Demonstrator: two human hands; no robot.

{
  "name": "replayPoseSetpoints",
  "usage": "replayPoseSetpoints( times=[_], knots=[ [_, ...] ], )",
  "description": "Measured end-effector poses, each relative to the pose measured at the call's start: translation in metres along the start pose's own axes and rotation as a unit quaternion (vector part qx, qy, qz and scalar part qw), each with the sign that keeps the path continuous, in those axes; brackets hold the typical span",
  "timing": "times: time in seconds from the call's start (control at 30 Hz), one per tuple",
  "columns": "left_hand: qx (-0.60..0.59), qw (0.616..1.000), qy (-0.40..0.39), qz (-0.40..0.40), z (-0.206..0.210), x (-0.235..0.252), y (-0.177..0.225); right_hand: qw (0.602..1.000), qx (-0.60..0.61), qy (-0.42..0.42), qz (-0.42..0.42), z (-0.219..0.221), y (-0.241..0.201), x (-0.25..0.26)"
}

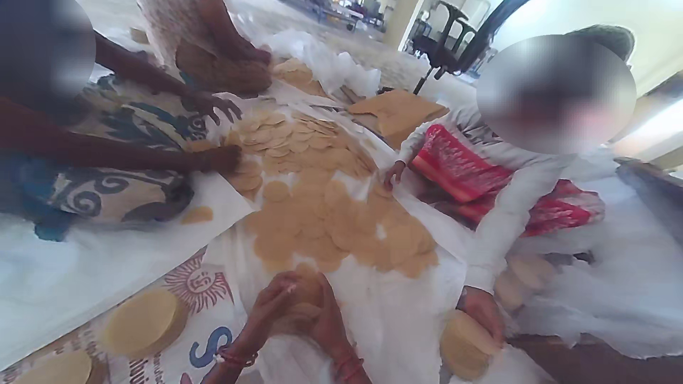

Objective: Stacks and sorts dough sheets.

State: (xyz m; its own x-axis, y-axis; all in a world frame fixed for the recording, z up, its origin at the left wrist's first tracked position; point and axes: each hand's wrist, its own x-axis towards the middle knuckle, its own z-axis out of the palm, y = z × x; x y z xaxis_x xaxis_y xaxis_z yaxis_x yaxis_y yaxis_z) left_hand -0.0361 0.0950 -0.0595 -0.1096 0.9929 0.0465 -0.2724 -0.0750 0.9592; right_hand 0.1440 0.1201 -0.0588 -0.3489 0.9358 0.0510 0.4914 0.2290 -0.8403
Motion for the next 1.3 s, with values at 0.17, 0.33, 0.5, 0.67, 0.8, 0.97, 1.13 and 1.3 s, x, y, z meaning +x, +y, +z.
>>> replayPoseSetpoints(
  times=[0.17, 0.33, 0.5, 0.67, 0.8, 0.97, 1.13, 1.3],
  knots=[
    [0.31, 0.943, -0.11, 0.055, -0.002, 0.001, -0.005, 1.0, -0.001, 0.004, -0.01, 0.003, 0.004, 0.003],
    [0.019, 1.0, 0.018, -0.001, 0.005, -0.002, 0.0, 1.0, 0.029, 0.009, -0.001, 0.002, 0.003, 0.002],
    [-0.101, 0.983, 0.109, -0.109, 0.005, 0.008, 0.025, 1.0, 0.026, 0.007, 0.002, 0.006, 0.003, 0.002],
    [-0.2, 0.949, 0.173, -0.17, 0.01, 0.02, 0.032, 0.999, 0.027, 0.014, 0.011, 0.011, -0.004, 0.003],
    [-0.122, 0.955, 0.247, -0.108, 0.004, 0.041, 0.036, 1.0, 0.003, 0.017, 0.021, 0.012, -0.006, 0.005],
    [-0.048, 0.939, 0.338, -0.036, -0.01, 0.08, 0.046, 0.998, 0.003, 0.018, 0.058, 0.012, -0.006, -0.002],
    [0.159, 0.981, 0.097, -0.057, -0.014, 0.086, 0.009, 0.999, 0.015, 0.016, 0.05, 0.013, -0.005, -0.007],
    [0.205, 0.958, -0.124, -0.159, -0.01, 0.075, -0.017, 0.997, -0.024, 0.065, 0.013, 0.017, 0.004, -0.017]
  ],
)
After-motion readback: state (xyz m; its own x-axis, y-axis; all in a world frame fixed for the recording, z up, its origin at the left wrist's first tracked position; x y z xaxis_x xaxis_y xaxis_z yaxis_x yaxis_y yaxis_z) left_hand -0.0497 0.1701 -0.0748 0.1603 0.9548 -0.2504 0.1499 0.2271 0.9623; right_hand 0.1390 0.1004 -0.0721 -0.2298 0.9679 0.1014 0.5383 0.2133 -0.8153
